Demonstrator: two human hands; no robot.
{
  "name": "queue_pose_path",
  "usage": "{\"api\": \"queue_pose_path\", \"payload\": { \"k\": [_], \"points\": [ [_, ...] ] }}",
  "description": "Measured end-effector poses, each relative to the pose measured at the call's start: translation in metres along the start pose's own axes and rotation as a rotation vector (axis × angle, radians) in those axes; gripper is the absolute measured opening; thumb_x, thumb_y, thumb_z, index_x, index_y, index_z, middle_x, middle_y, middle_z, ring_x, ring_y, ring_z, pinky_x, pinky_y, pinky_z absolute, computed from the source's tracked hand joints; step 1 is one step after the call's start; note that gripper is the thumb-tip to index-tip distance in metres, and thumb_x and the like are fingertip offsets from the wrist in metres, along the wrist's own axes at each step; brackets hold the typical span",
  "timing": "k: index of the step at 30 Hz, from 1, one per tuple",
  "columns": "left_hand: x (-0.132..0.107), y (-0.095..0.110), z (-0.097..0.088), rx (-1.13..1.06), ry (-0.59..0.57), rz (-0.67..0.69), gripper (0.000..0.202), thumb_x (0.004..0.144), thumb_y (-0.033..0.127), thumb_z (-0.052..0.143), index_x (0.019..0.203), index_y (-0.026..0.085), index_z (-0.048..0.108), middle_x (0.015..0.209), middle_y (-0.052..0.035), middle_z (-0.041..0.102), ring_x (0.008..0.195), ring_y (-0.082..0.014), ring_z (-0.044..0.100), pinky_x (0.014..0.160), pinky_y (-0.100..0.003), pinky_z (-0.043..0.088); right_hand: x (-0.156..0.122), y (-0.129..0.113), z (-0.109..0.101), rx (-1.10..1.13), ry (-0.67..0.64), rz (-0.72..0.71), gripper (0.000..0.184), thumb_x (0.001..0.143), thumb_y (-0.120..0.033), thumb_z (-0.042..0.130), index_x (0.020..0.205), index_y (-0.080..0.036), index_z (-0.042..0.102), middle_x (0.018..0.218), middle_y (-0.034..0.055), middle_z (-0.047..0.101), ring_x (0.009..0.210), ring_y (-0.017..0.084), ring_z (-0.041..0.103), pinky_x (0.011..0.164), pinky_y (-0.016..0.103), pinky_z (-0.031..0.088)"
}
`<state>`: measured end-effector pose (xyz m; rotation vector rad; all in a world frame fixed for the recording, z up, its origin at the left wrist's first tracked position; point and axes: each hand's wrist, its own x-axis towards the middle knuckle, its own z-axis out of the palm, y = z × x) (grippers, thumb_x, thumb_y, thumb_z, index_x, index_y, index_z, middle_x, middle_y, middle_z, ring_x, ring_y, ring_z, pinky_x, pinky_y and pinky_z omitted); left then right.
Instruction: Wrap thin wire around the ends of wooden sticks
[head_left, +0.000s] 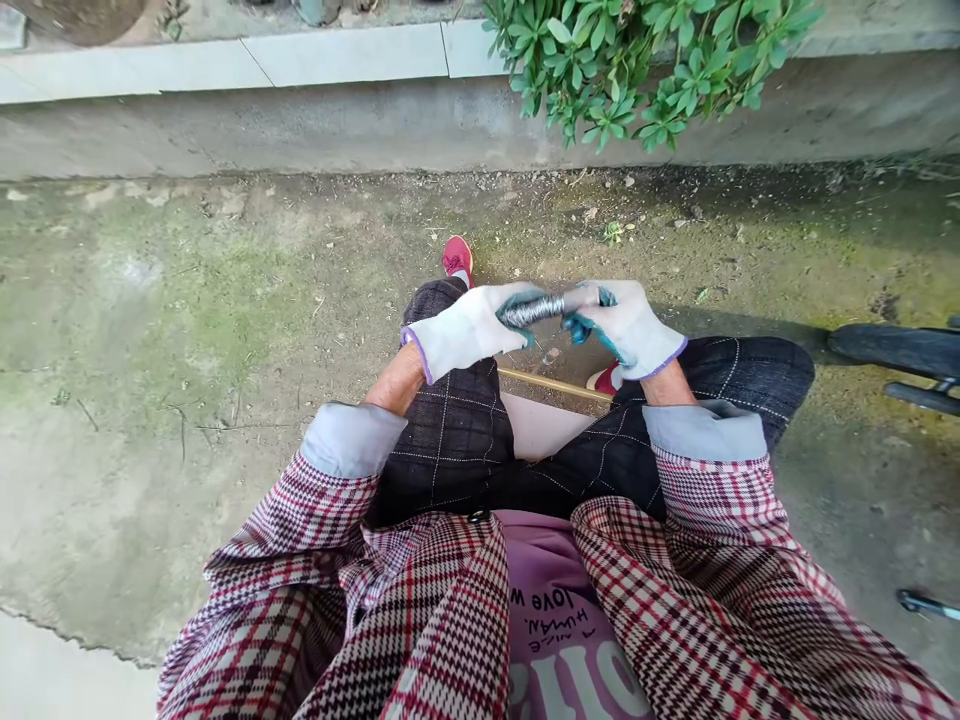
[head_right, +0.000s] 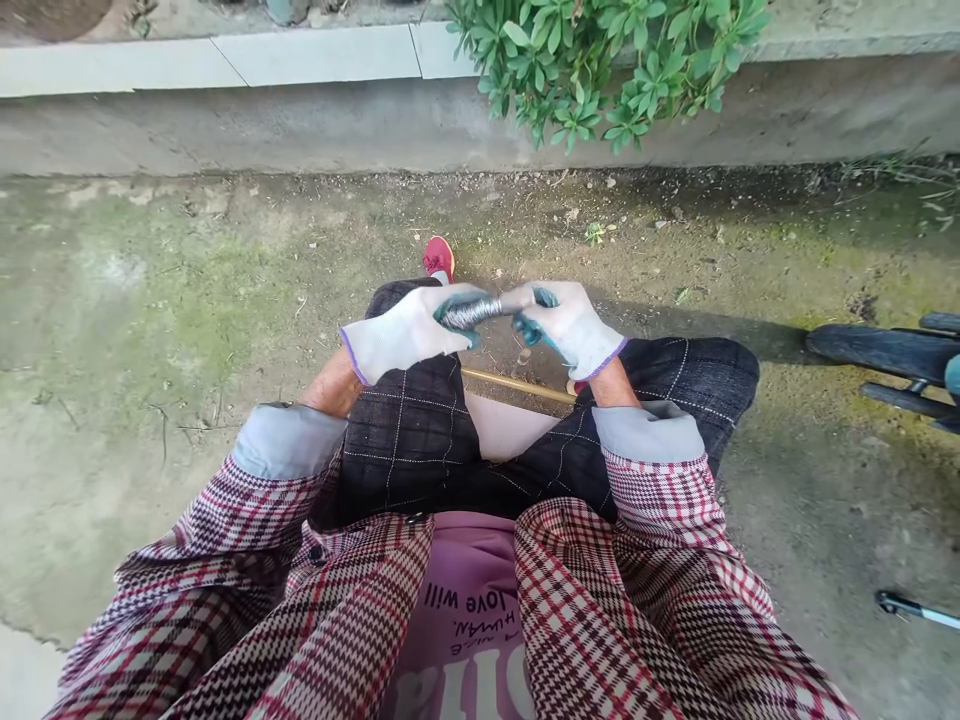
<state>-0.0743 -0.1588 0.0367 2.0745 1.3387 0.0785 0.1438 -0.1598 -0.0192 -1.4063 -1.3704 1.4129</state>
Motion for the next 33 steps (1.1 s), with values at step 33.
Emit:
{"api": "queue_pose_path", "payload": {
  "k": [33],
  "points": [
    [0.003,-0.01,0.021,0.367,0.052,-0.133,0.041,0.096,0.019,0.052,0.137,0.02,0.057,0.111,-0.0113,0.072,0.097,-0.0237,0.071,0.085,-0.032,0.051,-0.013,-0.011,0.008,-0.193,-0.329,0.039,0.013,0.08,-0.032,0.073,0.074,-0.022,0.076,0.068,0.0027,0.073,0.054,0.014,0.061,0.05,0.025,0.05]
  ]
}}
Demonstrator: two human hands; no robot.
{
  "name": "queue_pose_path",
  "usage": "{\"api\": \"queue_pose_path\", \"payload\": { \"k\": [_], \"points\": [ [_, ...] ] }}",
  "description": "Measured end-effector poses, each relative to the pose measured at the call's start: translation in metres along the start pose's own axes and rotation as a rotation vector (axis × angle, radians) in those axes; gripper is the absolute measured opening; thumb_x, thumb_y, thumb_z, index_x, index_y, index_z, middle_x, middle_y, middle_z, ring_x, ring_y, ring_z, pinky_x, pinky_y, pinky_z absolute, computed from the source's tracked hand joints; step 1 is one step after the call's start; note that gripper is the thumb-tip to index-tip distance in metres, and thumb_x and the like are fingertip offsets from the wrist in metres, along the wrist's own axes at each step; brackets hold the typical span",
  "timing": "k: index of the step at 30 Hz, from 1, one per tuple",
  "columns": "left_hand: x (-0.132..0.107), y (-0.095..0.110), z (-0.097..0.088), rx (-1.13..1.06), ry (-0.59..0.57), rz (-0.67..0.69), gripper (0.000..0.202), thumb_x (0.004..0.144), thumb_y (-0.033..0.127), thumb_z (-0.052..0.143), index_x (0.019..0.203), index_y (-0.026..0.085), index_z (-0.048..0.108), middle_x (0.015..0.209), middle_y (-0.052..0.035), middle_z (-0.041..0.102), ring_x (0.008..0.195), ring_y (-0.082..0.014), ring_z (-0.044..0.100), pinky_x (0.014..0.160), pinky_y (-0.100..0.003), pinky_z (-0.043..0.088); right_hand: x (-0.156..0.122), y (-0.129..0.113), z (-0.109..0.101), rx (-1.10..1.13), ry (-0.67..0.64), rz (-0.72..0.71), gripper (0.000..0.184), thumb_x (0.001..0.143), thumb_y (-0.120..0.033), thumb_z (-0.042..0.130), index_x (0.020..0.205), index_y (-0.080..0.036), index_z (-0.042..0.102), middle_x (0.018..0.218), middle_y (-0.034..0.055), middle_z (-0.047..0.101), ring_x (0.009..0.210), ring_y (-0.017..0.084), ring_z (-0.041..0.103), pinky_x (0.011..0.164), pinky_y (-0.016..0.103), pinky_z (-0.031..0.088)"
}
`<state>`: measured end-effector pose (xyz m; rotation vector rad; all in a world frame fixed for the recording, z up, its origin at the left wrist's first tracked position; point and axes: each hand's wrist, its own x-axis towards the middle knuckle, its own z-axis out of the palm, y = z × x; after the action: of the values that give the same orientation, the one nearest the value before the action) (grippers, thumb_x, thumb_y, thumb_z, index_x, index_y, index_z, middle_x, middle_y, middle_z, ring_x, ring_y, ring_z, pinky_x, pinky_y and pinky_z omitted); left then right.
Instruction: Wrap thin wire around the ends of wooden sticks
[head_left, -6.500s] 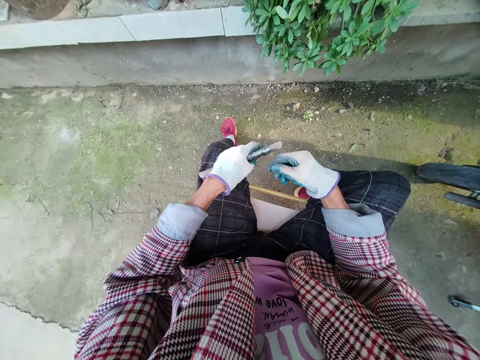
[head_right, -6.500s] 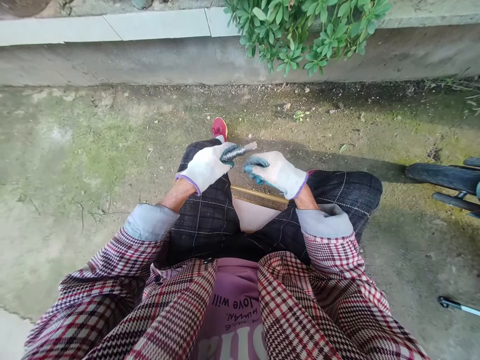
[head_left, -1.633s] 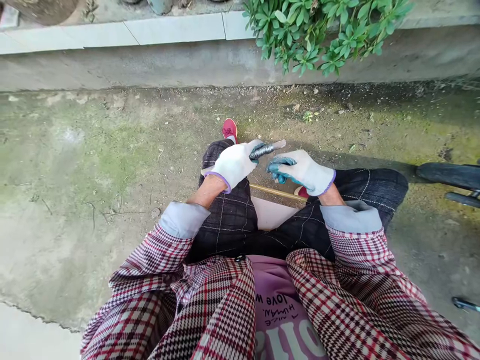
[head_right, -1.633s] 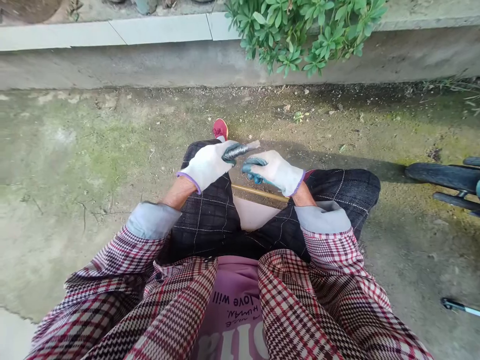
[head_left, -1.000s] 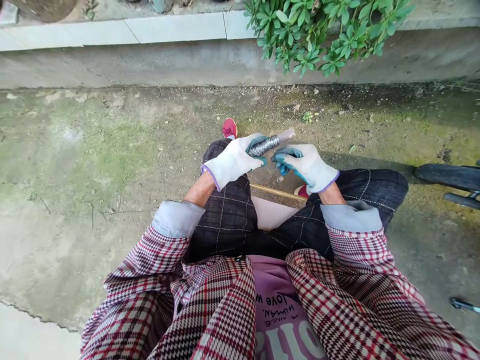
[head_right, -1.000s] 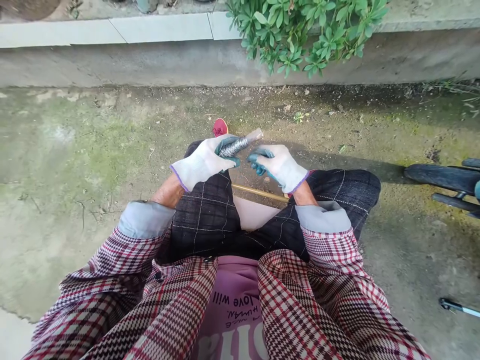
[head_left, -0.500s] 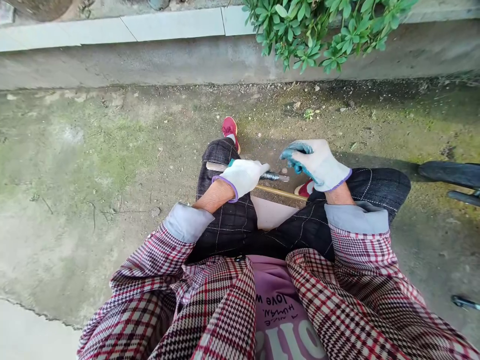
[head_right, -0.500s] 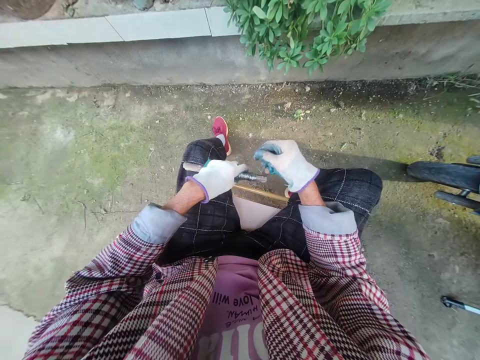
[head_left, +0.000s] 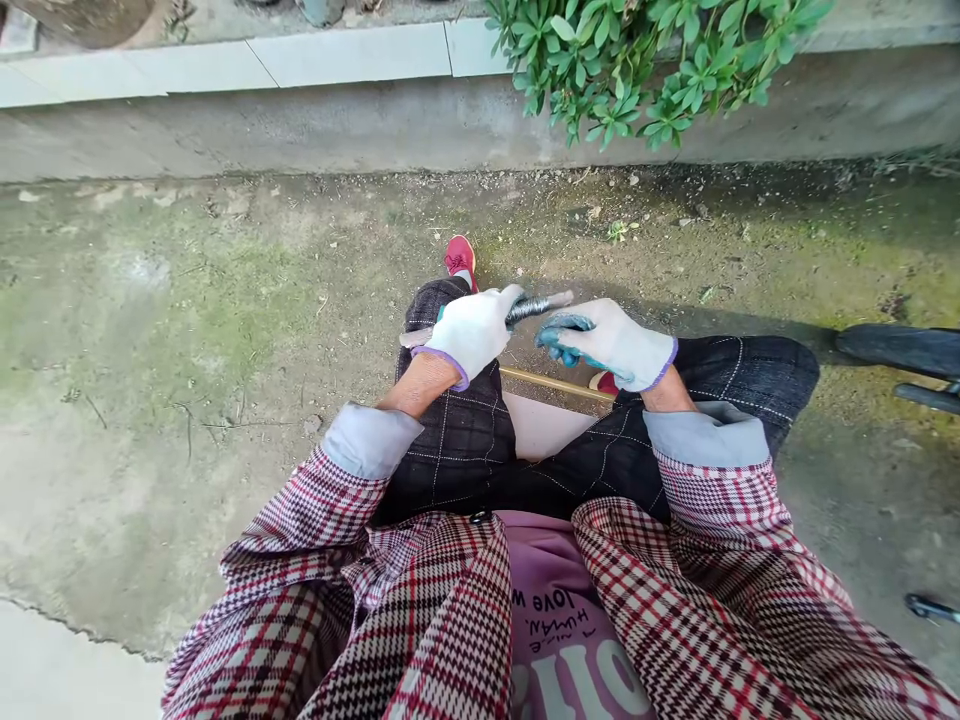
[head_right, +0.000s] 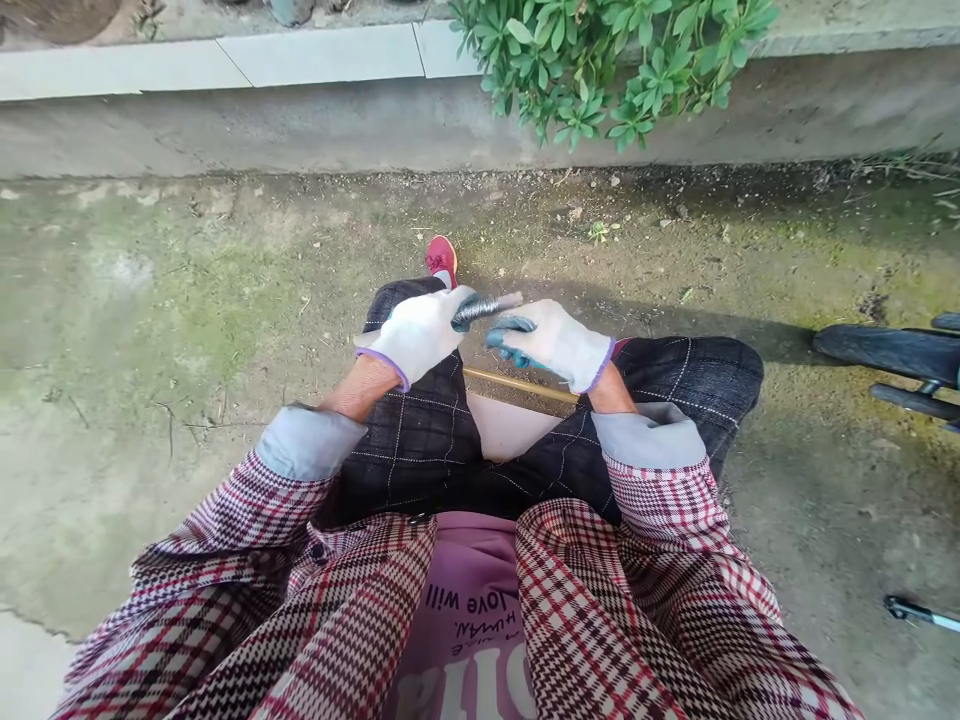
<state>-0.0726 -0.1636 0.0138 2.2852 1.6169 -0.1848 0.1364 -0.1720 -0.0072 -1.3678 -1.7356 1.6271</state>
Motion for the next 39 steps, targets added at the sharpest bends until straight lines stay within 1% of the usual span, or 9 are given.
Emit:
{"api": "queue_pose_path", "payload": {
  "k": [5,8,11,16,21,26,31,34,39],
  "points": [
    [-0.008,0.001,0.014,0.199,-0.118,0.106,0.038,0.096,0.016,0.044,0.13,0.02,0.062,0.11,-0.0136,0.07,0.098,-0.0263,0.071,0.081,-0.034,0.05,-0.003,0.005,-0.01,0.05,0.093,-0.003,0.014,0.079,-0.038,0.078,0.075,-0.025,0.076,0.065,0.0025,0.07,0.053,0.016,0.059,0.047,0.029,0.05],
    [-0.008,0.004,0.012,0.137,-0.19,0.252,0.037,0.095,0.022,0.048,0.129,0.026,0.063,0.109,-0.0087,0.073,0.096,-0.0241,0.071,0.079,-0.033,0.05,0.003,0.009,-0.016,0.096,0.242,0.009,0.016,0.08,-0.039,0.076,0.074,-0.024,0.073,0.063,0.002,0.068,0.051,0.015,0.056,0.046,0.029,0.048],
    [-0.004,0.006,0.003,-0.038,-0.163,0.291,0.039,0.092,0.026,0.056,0.129,0.026,0.064,0.106,-0.0049,0.074,0.092,-0.0215,0.071,0.081,-0.031,0.052,0.009,0.012,-0.018,0.07,0.341,-0.015,0.016,0.08,-0.034,0.073,0.071,-0.021,0.071,0.062,0.0015,0.065,0.052,0.014,0.055,0.044,0.026,0.044],
    [0.003,0.002,-0.009,-0.251,0.034,0.154,0.046,0.091,0.026,0.061,0.136,0.018,0.059,0.111,-0.0082,0.073,0.099,-0.0215,0.07,0.088,-0.031,0.053,0.011,0.01,-0.004,-0.002,0.196,0.069,0.014,0.077,-0.028,0.072,0.067,-0.019,0.069,0.056,0.0005,0.064,0.048,0.013,0.056,0.045,0.025,0.045],
    [-0.001,0.005,-0.005,-0.04,-0.016,-0.018,0.042,0.095,0.02,0.055,0.136,0.021,0.057,0.114,-0.011,0.071,0.101,-0.0233,0.07,0.086,-0.031,0.052,0.002,0.001,0.002,0.022,-0.005,-0.029,0.013,0.078,-0.034,0.073,0.075,-0.021,0.076,0.064,0.0004,0.07,0.053,0.013,0.06,0.05,0.025,0.05],
    [-0.008,0.011,0.005,0.178,-0.11,0.076,0.038,0.096,0.015,0.046,0.131,0.02,0.06,0.111,-0.0142,0.069,0.099,-0.0265,0.071,0.079,-0.032,0.05,0.0,0.007,-0.007,0.041,0.093,-0.014,0.013,0.078,-0.035,0.076,0.07,-0.025,0.074,0.062,0.0017,0.068,0.053,0.017,0.059,0.05,0.031,0.051],
    [-0.007,0.007,0.005,0.036,-0.182,0.304,0.035,0.095,0.024,0.052,0.127,0.025,0.065,0.103,-0.0063,0.074,0.09,-0.0219,0.071,0.077,-0.031,0.051,0.007,0.015,-0.017,0.058,0.257,-0.014,0.011,0.077,-0.034,0.076,0.07,-0.026,0.072,0.071,0.0029,0.072,0.062,0.02,0.063,0.054,0.034,0.054],
    [-0.003,0.004,-0.002,-0.161,-0.113,0.302,0.036,0.091,0.025,0.058,0.126,0.023,0.065,0.104,-0.0035,0.074,0.09,-0.0186,0.07,0.082,-0.029,0.051,0.01,0.014,-0.016,0.107,0.296,-0.022,0.017,0.077,-0.035,0.078,0.067,-0.024,0.069,0.071,0.0043,0.072,0.063,0.02,0.064,0.053,0.033,0.055],
    [0.002,0.001,-0.007,-0.314,0.029,0.16,0.043,0.09,0.025,0.063,0.132,0.017,0.062,0.107,-0.0071,0.074,0.096,-0.021,0.07,0.089,-0.031,0.052,0.01,0.008,-0.003,0.101,0.268,0.053,0.02,0.075,-0.035,0.079,0.067,-0.019,0.07,0.06,0.0021,0.068,0.049,0.013,0.058,0.045,0.026,0.05]
  ]
}}
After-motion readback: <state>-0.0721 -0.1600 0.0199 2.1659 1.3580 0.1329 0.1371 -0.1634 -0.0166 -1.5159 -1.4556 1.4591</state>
